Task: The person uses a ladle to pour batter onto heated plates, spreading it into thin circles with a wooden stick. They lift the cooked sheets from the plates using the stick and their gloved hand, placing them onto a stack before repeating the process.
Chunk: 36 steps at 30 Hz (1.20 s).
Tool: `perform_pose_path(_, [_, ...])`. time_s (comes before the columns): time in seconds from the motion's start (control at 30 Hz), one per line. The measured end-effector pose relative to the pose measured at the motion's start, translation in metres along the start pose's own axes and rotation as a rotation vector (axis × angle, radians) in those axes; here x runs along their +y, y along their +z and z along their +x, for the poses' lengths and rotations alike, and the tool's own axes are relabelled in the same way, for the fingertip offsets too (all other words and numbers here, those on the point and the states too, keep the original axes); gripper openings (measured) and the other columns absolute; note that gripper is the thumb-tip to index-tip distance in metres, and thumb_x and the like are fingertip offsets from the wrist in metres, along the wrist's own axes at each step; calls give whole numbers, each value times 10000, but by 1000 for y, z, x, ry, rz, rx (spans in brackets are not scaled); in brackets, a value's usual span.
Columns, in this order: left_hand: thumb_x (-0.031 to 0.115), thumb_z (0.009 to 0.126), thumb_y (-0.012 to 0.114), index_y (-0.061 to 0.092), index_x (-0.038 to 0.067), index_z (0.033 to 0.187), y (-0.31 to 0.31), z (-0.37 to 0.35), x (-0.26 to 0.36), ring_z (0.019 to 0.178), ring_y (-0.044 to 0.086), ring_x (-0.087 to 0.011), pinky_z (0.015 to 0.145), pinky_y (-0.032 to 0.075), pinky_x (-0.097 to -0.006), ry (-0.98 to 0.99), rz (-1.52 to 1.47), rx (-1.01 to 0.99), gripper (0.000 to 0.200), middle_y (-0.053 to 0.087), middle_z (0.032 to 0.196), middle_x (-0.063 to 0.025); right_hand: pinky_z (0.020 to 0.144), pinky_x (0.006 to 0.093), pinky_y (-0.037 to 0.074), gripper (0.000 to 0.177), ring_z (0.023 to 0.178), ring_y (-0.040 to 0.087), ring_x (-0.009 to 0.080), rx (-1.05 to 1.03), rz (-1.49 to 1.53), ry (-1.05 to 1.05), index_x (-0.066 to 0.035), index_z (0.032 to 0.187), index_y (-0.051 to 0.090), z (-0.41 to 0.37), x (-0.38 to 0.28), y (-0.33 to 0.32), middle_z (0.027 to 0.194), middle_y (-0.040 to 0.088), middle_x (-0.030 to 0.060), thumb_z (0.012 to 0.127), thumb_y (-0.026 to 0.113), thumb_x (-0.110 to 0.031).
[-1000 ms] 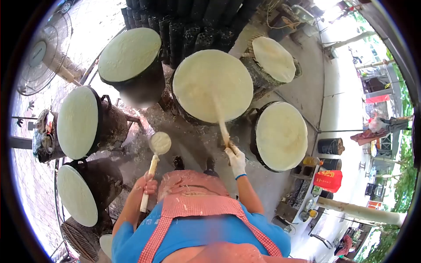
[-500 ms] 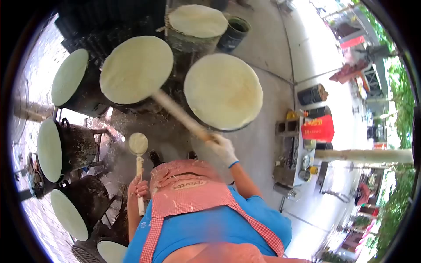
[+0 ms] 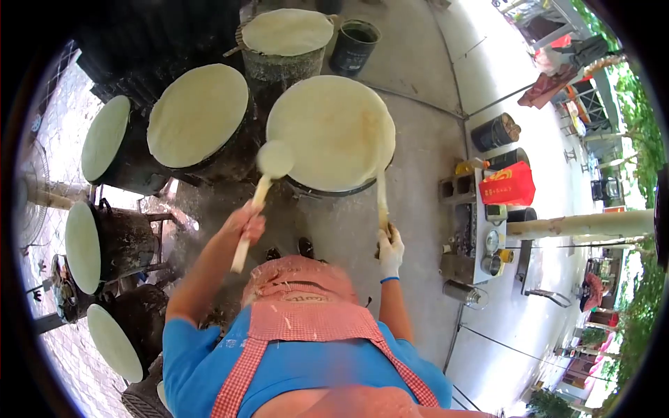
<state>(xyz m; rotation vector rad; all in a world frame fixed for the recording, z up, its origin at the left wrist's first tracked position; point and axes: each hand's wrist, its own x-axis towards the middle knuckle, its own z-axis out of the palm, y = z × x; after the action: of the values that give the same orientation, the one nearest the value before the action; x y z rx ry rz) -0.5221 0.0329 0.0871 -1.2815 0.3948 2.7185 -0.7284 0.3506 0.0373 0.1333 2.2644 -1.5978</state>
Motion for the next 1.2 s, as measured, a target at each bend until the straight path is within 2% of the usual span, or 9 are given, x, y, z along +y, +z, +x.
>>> perform_pose_path(0.13, [270, 952, 487, 424, 173, 898, 78, 66, 20, 372, 306, -59, 313, 274, -227, 347, 141, -238, 127, 343, 550, 45, 392, 218, 322, 391, 453, 388, 54, -192, 134, 47, -62, 1240, 566, 10, -13, 30, 643, 480, -26, 857, 603, -135])
perform_pose_path(0.3, [141, 929, 453, 365, 146, 1057, 125, 145, 45, 373, 306, -108, 328, 299, -257, 216, 74, 127, 156, 325, 524, 14, 434, 225, 381, 361, 487, 433, 51, -295, -53, 93, -93, 1195, 616, 24, -38, 48, 648, 522, -25, 852, 613, -203])
perform_pose_path(0.53, [142, 930, 454, 389, 155, 1053, 97, 142, 50, 390, 315, -78, 330, 302, -231, 254, 42, 140, 140, 332, 580, 20, 751, 445, 481, 351, 861, 618, 385, -154, -910, -353, -153, 1095, 664, 22, -54, 42, 933, 644, 232, 853, 566, -388])
perform_pose_path(0.67, [138, 935, 454, 412, 131, 1025, 95, 137, 52, 395, 326, -68, 325, 303, -223, 234, 11, 104, 99, 334, 588, 22, 756, 427, 482, 375, 871, 631, 362, -175, -517, -455, -89, 1154, 616, 37, -11, 70, 879, 654, 206, 864, 565, -322])
perform_pose_path(0.83, [259, 994, 393, 489, 62, 920, 45, 99, 67, 398, 307, -64, 340, 287, -190, 222, -82, -367, 231, 329, 565, 31, 382, 224, 347, 302, 449, 473, 65, -505, 179, 242, -42, 1078, 671, 5, -34, 62, 652, 583, 27, 847, 619, -230])
perform_pose_path(0.87, [265, 992, 411, 491, 83, 850, 30, 74, 58, 399, 304, -62, 341, 285, -188, 428, 186, -494, 244, 332, 557, 33, 387, 230, 350, 302, 448, 471, 70, -473, 196, 170, -39, 1078, 670, 1, -29, 58, 637, 573, 22, 847, 617, -227])
perform_pose_path(1.03, [296, 992, 406, 468, 274, 1190, -4, 23, 54, 418, 299, -67, 350, 305, -213, -165, -431, -361, 209, 306, 586, 15, 437, 234, 379, 304, 472, 468, 77, -297, 16, 87, -70, 1099, 668, 10, -36, 70, 633, 562, 7, 857, 603, -242])
perform_pose_path(1.1, [262, 984, 418, 489, 264, 1080, 7, -8, 56, 395, 299, -61, 320, 287, -203, -156, -391, -458, 119, 306, 569, 23, 497, 293, 438, 279, 521, 568, 162, -240, -282, 75, -93, 1064, 674, 9, -64, 81, 655, 621, 61, 854, 607, -264])
perform_pose_path(1.2, [265, 985, 417, 489, 281, 1089, -13, -31, 43, 386, 293, -48, 306, 282, -191, -51, -252, -705, 128, 307, 558, 25, 590, 377, 476, 298, 653, 648, 293, -121, -841, -584, -105, 1075, 667, 33, -44, 69, 732, 657, 166, 843, 622, -288])
